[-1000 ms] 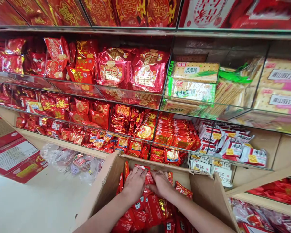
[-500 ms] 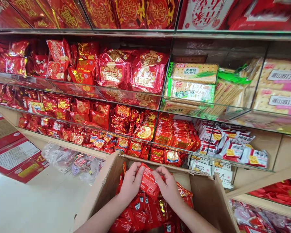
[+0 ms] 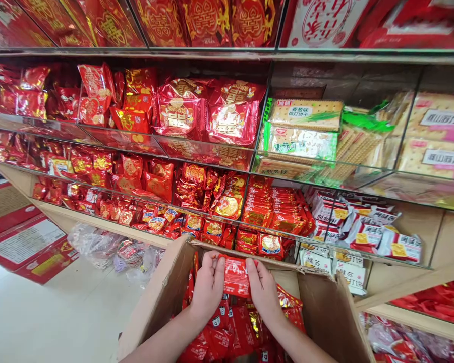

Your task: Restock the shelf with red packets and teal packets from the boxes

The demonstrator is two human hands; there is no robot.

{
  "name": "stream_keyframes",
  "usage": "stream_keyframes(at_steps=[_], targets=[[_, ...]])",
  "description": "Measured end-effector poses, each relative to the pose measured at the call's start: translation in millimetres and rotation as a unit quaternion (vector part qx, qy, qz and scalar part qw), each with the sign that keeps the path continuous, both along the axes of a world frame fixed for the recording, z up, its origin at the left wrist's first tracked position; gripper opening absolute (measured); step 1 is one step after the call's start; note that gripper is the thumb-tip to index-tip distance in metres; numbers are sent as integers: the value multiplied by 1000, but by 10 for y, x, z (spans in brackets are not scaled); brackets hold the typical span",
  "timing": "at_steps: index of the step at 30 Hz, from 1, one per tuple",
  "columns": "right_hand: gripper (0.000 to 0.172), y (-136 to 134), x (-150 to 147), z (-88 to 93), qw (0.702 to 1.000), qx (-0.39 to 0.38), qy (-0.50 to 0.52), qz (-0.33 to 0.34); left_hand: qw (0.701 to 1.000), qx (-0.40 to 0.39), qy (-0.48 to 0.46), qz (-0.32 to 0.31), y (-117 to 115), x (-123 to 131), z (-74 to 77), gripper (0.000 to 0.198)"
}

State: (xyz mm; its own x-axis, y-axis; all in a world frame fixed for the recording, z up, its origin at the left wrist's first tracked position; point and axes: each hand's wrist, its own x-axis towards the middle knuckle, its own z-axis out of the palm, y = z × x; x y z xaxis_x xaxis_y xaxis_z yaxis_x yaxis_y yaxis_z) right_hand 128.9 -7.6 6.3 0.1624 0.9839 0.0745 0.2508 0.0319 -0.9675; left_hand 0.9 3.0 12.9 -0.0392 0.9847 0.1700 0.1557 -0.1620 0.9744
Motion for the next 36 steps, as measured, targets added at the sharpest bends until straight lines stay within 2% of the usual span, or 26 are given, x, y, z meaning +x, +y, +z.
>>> stream_keyframes(at_steps=[3, 6, 8, 10, 14, 19, 31, 33, 36], targets=[[36, 14, 25, -31, 998, 4, -51, -22, 1000, -17, -15, -7, 42, -24, 9, 23], [38, 62, 94, -41, 996, 18, -73, -56, 998, -37, -25, 50, 123, -104, 29, 26], [39, 84, 133, -30, 993, 32, -84, -76, 995, -59, -37, 66, 156, -151, 59, 28], [39, 83, 145, -11, 990, 48, -110, -77, 997, -61, -41, 35, 145, -159, 90, 31], [36, 36, 99, 9, 988, 74, -133, -26, 995, -46, -32, -85, 42, -63, 91, 30], [36, 13, 55, -28, 997, 46, -64, -17, 994, -48, -36, -91, 18, 20, 23, 29], [40, -31, 17, 22, 993, 4, 117, -36, 988, -62, -108, -91, 21, 104, 16, 33], [39, -35, 39, 5, 996, 17, 83, -22, 987, -76, -109, -90, 17, 97, 7, 34], [36, -28, 141, -15, 993, 95, -63, -23, 982, -127, -99, -96, 31, 52, -3, 39]])
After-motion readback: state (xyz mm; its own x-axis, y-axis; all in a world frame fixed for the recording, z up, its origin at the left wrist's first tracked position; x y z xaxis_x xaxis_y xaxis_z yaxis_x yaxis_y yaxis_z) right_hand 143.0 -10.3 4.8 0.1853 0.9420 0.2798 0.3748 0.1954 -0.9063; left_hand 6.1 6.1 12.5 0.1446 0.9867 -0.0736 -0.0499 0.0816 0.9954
